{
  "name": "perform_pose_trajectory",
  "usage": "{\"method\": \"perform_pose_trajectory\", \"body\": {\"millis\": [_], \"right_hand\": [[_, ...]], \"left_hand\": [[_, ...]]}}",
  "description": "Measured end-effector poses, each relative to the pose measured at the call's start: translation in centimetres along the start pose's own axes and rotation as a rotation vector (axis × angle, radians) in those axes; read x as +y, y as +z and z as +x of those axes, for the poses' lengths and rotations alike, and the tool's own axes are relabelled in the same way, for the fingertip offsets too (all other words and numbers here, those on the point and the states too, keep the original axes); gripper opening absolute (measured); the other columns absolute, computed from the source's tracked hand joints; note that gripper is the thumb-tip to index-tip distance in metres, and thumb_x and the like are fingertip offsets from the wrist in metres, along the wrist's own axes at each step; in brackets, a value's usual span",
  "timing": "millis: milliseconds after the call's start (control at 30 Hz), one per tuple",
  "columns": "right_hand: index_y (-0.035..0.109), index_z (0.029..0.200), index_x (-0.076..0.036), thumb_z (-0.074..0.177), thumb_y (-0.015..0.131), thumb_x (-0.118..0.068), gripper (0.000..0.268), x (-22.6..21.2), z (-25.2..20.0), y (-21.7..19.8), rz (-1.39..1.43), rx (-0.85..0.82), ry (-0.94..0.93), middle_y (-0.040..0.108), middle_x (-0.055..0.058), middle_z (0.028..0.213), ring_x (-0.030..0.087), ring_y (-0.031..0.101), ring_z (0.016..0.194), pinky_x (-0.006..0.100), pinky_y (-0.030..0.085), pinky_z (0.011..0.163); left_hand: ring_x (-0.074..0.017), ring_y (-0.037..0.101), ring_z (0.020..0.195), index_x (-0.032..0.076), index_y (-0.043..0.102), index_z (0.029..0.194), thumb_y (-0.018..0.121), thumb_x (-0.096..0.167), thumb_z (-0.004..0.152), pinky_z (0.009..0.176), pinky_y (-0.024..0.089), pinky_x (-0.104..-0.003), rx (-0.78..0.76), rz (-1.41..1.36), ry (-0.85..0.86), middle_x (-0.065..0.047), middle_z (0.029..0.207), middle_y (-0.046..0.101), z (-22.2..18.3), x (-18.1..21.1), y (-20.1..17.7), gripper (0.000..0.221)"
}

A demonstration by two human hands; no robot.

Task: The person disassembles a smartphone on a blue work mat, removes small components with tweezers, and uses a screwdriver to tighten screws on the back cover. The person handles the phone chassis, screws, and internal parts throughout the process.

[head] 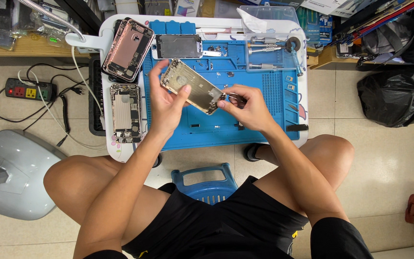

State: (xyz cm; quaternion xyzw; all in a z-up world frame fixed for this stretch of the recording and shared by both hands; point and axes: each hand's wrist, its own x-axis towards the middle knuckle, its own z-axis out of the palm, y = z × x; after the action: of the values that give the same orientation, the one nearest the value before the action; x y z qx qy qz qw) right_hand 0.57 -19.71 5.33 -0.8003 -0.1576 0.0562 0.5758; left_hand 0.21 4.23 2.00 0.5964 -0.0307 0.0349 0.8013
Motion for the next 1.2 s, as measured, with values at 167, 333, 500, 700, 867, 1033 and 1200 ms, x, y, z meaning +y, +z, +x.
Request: {"method": "perform_pose_trajectory", "body": {"millis": [167,333,500,700,867,1033,1200], "right_hand": [[0.080,0.094,-0.005,0.091,0.076,-0.001,0.006,-0.7,0.2,-0.6,-0.067,0.002,0.023,0.057,0.005,0.060,0.013,0.046,0.059,0.028,0.038,0.055],[0.080,0.093,-0.011,0.090,0.076,-0.004,0.008,-1.7,0.6,-1.9,-0.508,-0.076,-0.048,0.066,0.004,0.069,0.021,0.055,0.054,0.034,0.044,0.053],[0.080,0.095,-0.014,0.092,0.076,-0.011,0.006,-1.0,0.5,-1.7,-0.679,-0.127,-0.019,0.072,0.005,0.076,0.027,0.063,0.060,0.039,0.050,0.059],[0.081,0.097,-0.016,0.093,0.077,-0.016,0.005,-0.3,0.5,-2.0,-0.761,-0.169,0.016,0.076,0.003,0.081,0.029,0.069,0.066,0.040,0.053,0.063],[0.080,0.100,-0.015,0.092,0.078,-0.019,0.009,-0.9,0.8,-2.3,-0.793,-0.202,0.022,0.077,0.003,0.082,0.026,0.068,0.065,0.038,0.053,0.062],[0.046,0.121,-0.010,0.087,0.067,-0.007,0.040,0.1,0.3,-2.9,-0.549,-0.099,0.020,0.070,0.010,0.091,0.029,0.059,0.062,0.043,0.046,0.058],[0.052,0.119,-0.006,0.099,0.055,0.005,0.023,-0.2,0.3,-2.3,-0.436,-0.015,-0.026,0.071,0.014,0.100,0.035,0.066,0.076,0.043,0.051,0.061]], "left_hand": [[-0.0270,0.072,0.103,0.007,0.051,0.132,0.072,-0.003,0.095,0.094,0.062,-0.041,-0.059,0.041,0.012,-0.015,0.112,0.066,-0.5,-1.3,-0.8,0.043],[-0.0229,0.078,0.097,0.020,0.074,0.114,0.085,0.010,0.086,0.091,0.057,-0.038,-0.152,0.759,0.007,-0.002,0.097,0.080,-1.4,1.6,-1.1,0.032],[-0.0265,0.077,0.094,0.018,0.075,0.107,0.075,0.002,0.091,0.082,0.060,-0.038,-0.235,0.891,0.064,-0.004,0.095,0.079,-1.4,0.2,-1.5,0.023],[-0.0258,0.077,0.092,0.017,0.074,0.107,0.074,0.002,0.091,0.082,0.061,-0.038,-0.332,0.982,0.082,-0.004,0.095,0.078,-1.1,0.8,-1.0,0.022],[-0.0301,0.076,0.088,0.010,0.072,0.106,0.071,-0.004,0.091,0.079,0.061,-0.041,-0.384,1.081,0.127,-0.009,0.090,0.077,-1.2,1.1,-0.7,0.021],[-0.0295,0.074,0.083,0.009,0.071,0.103,0.072,-0.004,0.088,0.074,0.061,-0.042,-0.387,1.110,0.118,-0.008,0.083,0.074,-0.8,0.6,-0.9,0.019],[-0.0289,0.074,0.081,0.008,0.072,0.104,0.072,-0.004,0.087,0.073,0.060,-0.042,-0.391,1.114,0.108,-0.008,0.080,0.072,-0.5,0.4,-0.8,0.020]]}}
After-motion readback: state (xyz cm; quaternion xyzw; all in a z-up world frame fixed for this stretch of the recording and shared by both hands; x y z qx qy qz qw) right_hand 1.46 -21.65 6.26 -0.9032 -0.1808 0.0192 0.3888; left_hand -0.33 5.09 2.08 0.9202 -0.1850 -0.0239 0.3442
